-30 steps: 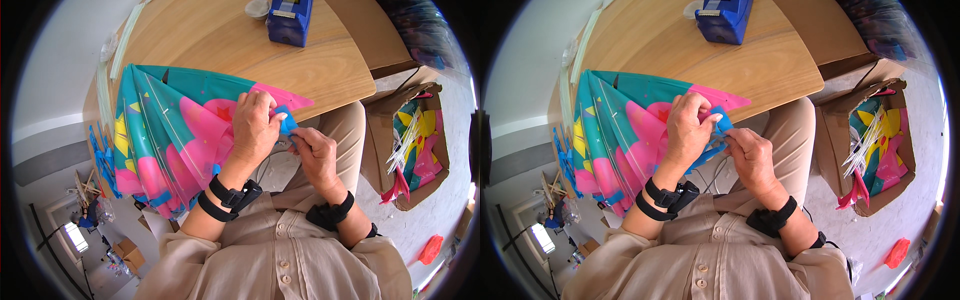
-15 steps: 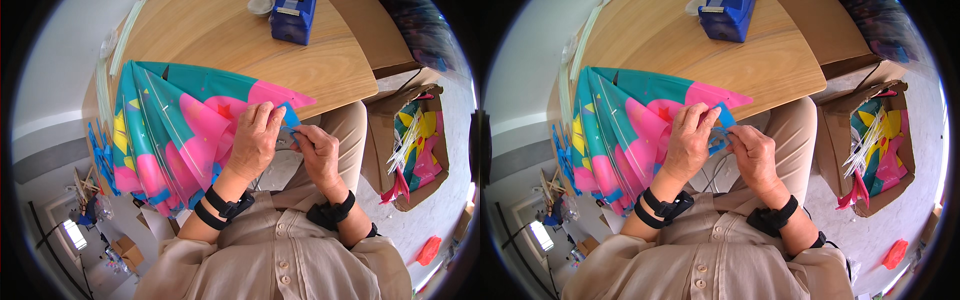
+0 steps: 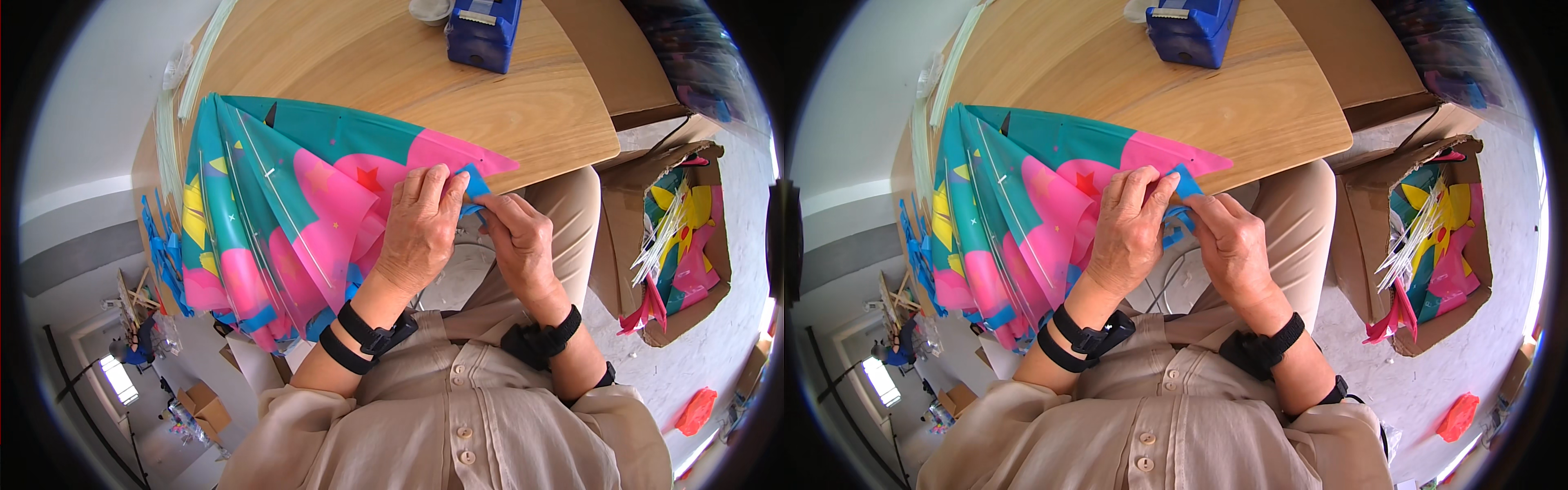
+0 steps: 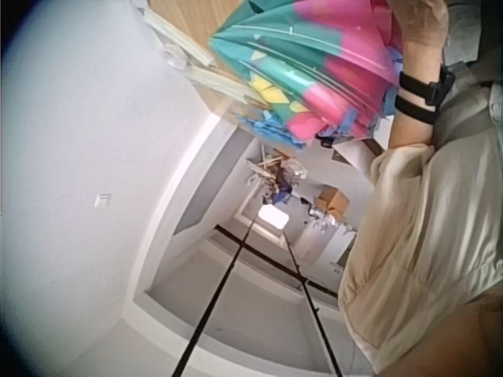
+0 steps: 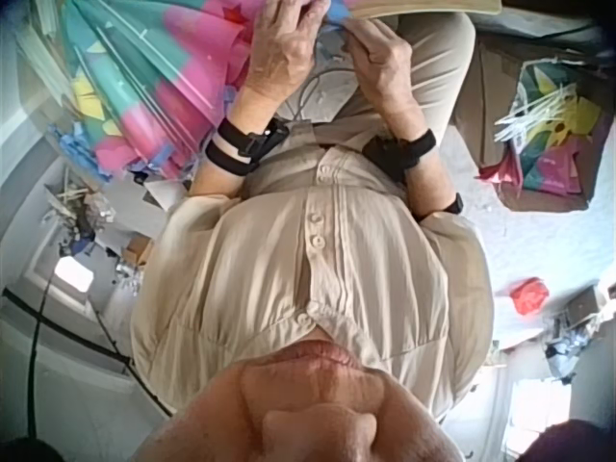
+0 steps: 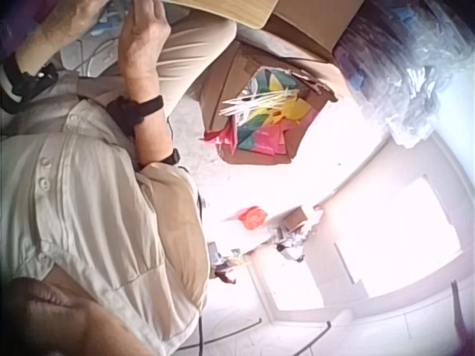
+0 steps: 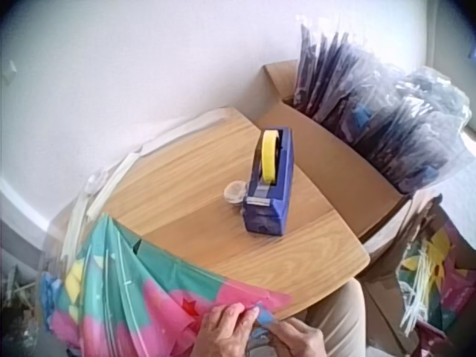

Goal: Manually assemble plastic kites by applying tape and folding the edges.

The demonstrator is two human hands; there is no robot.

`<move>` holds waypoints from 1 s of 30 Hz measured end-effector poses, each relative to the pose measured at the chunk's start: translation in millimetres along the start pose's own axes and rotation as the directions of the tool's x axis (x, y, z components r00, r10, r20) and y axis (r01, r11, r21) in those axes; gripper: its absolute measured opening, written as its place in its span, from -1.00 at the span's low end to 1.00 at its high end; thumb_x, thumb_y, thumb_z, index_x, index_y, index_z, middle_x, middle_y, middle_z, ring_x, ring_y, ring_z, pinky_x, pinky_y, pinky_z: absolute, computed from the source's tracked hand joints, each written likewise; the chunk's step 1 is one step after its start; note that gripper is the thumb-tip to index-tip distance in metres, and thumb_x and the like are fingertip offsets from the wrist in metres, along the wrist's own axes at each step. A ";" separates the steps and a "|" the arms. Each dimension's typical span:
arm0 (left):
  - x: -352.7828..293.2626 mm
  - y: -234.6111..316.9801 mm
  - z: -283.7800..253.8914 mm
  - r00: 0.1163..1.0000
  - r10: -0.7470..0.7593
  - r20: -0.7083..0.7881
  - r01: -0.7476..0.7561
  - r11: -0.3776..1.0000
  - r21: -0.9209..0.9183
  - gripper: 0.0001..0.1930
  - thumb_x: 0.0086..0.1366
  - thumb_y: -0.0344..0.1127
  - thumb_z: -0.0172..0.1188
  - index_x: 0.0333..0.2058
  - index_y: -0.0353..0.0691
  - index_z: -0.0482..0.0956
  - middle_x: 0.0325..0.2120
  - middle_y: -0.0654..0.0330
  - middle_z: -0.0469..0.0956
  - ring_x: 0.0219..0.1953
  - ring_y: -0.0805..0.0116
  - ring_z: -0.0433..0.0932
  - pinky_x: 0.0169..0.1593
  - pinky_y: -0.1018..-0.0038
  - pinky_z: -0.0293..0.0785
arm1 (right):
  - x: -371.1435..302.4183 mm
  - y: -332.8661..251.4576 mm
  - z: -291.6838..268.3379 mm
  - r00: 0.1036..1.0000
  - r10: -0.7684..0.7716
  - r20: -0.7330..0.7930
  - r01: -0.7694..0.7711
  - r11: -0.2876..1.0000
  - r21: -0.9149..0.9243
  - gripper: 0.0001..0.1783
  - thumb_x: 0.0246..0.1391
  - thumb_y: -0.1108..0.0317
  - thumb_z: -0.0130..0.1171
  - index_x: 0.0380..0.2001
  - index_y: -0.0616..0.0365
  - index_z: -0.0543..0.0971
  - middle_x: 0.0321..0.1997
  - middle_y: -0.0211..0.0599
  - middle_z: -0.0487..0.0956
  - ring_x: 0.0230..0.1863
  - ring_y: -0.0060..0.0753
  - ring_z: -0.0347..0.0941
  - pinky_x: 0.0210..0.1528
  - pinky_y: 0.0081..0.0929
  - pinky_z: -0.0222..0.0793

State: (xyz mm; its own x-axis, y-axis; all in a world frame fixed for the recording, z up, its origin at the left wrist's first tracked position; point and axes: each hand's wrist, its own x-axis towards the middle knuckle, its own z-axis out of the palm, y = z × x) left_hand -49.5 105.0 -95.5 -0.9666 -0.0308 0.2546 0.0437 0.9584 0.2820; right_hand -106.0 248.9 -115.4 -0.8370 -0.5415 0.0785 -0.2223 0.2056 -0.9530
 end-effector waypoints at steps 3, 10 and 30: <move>-0.1 -1.0 0.6 1.000 -0.002 -0.006 0.002 1.000 0.008 -0.55 -0.07 -0.59 0.14 -0.10 -0.35 0.49 -0.20 0.06 0.37 -0.14 0.09 0.38 -0.05 0.27 0.36 | 1.8 1.2 2.7 1.000 -0.027 -0.016 0.027 0.999 -0.018 -0.75 0.02 0.65 0.07 -0.19 0.27 0.54 -0.49 -0.23 0.49 -0.52 -0.47 0.46 -0.46 -0.56 0.40; 0.7 0.0 0.0 1.000 -0.015 0.002 0.015 1.000 -0.011 -0.54 -0.09 -0.61 0.14 -0.10 -0.34 0.48 -0.20 0.06 0.36 -0.15 0.09 0.37 -0.05 0.27 0.35 | 4.0 5.1 3.3 0.984 -0.175 0.029 0.177 0.949 -0.261 -0.51 -0.17 0.67 0.07 -0.05 0.29 0.44 -0.45 -0.08 0.46 -0.46 -0.05 0.47 -0.41 -0.29 0.43; 122.1 -69.5 -45.3 0.958 -0.234 -0.165 0.153 0.905 -0.397 -0.85 0.12 -0.55 0.04 -0.33 -0.41 0.54 -0.44 -0.03 0.53 -0.38 0.10 0.58 -0.24 0.31 0.48 | 8.4 -11.8 -1.4 0.970 -0.157 0.185 0.227 0.854 -0.468 -0.49 -0.16 0.61 0.03 -0.01 0.37 0.35 -0.48 -0.10 0.43 -0.40 -0.07 0.46 -0.36 -0.28 0.42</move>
State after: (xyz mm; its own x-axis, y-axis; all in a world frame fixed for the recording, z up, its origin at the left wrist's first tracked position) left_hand -159.1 21.8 -42.1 -0.8947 -0.3007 0.3304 -0.0078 0.7500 0.6614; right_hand -111.2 243.0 -103.1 -0.6849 -0.7082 0.1714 -0.6140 0.4344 -0.6590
